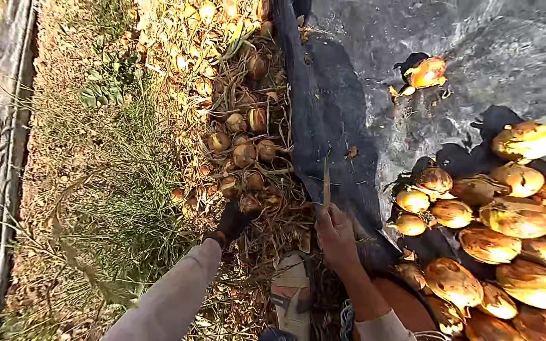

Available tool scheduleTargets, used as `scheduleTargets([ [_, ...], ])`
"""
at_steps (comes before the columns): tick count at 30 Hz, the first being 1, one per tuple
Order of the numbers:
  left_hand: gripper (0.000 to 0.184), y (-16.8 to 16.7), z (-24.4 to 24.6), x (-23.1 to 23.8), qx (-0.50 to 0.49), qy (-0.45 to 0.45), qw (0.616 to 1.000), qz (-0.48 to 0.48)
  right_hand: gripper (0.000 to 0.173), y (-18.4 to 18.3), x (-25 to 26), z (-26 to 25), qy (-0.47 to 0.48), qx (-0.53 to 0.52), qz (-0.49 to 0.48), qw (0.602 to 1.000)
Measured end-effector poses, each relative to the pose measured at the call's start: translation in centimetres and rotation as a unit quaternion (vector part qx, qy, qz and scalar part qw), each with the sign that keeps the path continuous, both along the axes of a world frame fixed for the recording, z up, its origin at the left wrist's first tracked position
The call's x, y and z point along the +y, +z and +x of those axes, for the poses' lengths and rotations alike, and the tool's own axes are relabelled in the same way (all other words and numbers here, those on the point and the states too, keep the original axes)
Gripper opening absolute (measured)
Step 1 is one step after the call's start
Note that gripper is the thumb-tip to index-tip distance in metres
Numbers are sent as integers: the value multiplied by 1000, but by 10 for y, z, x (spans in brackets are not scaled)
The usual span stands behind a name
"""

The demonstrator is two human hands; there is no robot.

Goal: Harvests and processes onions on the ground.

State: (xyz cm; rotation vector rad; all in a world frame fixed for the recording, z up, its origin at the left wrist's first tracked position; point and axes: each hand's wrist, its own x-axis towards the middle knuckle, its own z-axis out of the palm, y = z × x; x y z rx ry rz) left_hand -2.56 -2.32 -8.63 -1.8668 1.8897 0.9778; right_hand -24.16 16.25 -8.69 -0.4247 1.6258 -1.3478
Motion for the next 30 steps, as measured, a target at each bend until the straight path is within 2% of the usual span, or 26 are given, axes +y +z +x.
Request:
scheduleTargets([
  [2, 84, 15, 3, 7, 162, 72, 984, 17, 51, 0, 1, -1, 33, -15, 23, 999],
  [4, 87, 38, -5, 14, 255, 88, 962, 32, 53, 4, 1, -1, 74, -15, 48, 996],
  [6, 72, 61, -21, 18, 287, 70, 955, 23, 57, 11, -2, 0, 116, -21, 69, 991],
  [8, 49, 76, -29, 21, 316, 15, 948, 28, 63, 18, -4, 3, 146, -19, 82, 986],
  [9, 42, 79, -32, 22, 307, -36, 951, 30, 64, 20, -3, 5, 153, -16, 88, 984],
  [11, 43, 81, -43, 25, 209, -148, 967, -8, 65, 17, -1, 2, 144, 0, 98, 985],
  [13, 51, 73, -57, 26, 95, -208, 972, -50, 63, 9, 4, -5, 85, 9, 105, 991],
  [15, 48, 58, -69, 25, 41, -272, 958, -85, 67, 5, 7, -16, 8, 14, 110, 994],
  [16, 51, 49, -75, 25, 17, -310, 946, -93, 68, 5, 8, -20, -21, 12, 114, 993],
  [18, 71, 28, -87, 27, -37, -352, 933, -67, 67, 5, 10, -25, -59, 2, 117, 991],
  [20, 85, 3, -95, 23, -39, -316, 948, -22, 63, 3, 9, -25, -68, -24, 106, 992],
  [21, 85, -5, -95, 21, -31, -285, 958, -1, 60, 3, 9, -22, -63, -39, 105, 992],
  [23, 72, -13, -92, 14, -24, -247, 968, 33, 55, 5, 6, -19, -44, -57, 116, 991],
  [25, 62, -9, -83, 7, -32, -252, 966, 54, 53, 5, 3, -21, -30, -56, 125, 990],
  [27, 62, 25, -72, 6, -3, -222, 974, 52, 56, 0, 2, -24, -21, -49, 134, 990],
  [30, 49, 86, -56, 9, 54, -192, 980, 27, 59, -3, 0, -22, 30, -73, 133, 988],
])
